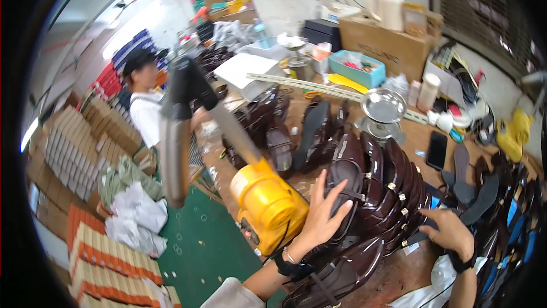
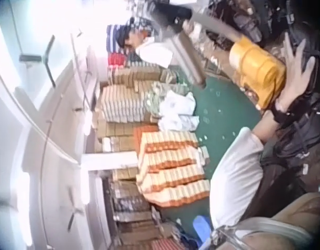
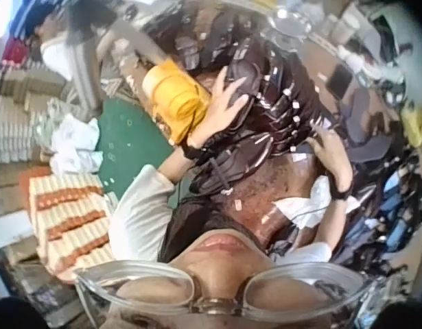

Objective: Polishing finished shoes and applying tags in a factory setting.

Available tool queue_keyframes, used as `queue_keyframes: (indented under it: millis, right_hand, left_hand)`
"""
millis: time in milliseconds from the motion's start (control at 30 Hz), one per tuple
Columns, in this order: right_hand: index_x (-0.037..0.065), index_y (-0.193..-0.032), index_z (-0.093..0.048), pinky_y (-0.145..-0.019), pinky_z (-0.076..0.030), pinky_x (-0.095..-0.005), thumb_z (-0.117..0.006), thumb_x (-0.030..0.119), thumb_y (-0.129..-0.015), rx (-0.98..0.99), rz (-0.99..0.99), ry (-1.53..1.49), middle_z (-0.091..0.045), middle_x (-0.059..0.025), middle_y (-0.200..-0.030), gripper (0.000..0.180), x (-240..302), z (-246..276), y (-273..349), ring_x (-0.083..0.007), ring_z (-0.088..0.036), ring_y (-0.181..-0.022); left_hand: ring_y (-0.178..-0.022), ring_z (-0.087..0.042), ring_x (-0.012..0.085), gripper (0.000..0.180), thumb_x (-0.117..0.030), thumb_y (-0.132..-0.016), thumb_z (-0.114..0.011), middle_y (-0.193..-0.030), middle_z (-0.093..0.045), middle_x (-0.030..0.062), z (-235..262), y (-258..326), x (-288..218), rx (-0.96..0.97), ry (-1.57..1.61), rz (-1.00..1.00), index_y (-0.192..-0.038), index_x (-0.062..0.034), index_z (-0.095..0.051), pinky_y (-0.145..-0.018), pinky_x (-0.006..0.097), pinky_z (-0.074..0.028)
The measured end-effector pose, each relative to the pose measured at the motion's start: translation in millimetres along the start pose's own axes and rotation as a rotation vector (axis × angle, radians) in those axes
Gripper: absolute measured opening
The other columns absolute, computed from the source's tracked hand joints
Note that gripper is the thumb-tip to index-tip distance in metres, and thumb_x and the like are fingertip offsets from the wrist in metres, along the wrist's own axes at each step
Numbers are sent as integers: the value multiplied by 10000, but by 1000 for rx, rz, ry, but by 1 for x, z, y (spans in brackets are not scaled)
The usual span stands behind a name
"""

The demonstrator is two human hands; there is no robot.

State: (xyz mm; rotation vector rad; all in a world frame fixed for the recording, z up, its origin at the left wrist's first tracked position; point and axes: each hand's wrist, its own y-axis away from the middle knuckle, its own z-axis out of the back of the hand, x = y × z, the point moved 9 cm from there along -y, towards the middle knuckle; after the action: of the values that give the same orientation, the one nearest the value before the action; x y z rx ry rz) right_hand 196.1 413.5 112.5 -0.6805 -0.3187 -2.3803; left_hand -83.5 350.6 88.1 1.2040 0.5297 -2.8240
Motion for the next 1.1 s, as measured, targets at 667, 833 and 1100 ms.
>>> queue_keyframes:
  millis: [667,833,1100]
  right_hand:
    - [2,-1342,-529,-882,-496,-307,-580,53,-930,147,-282,-101,-636,-192,-1233,418,81,-71,149,-200,-636,-1046]
    - [17,-1345,-532,-909,-489,-316,-590,60,-926,130,-304,-62,-631,-190,-1242,425,88,-76,151,-229,-629,-1063]
    - [30,-1345,-538,-903,-485,-314,-599,96,-935,94,-332,35,-645,-186,-1219,420,101,-82,164,-226,-626,-1066]
  left_hand:
    - [-643,-606,91,73,-79,-838,-697,-722,-676,23,244,242,229,-275,456,526,-818,-10,-706,-607,263,-505]
    - [-600,-613,89,152,-53,-822,-672,-751,-699,37,365,182,294,-459,338,631,-956,-1,-720,-534,239,-489]
    - [-650,-639,140,431,-264,-806,-733,-788,-704,55,417,112,332,-222,-32,764,-1140,3,-683,-563,300,-526]
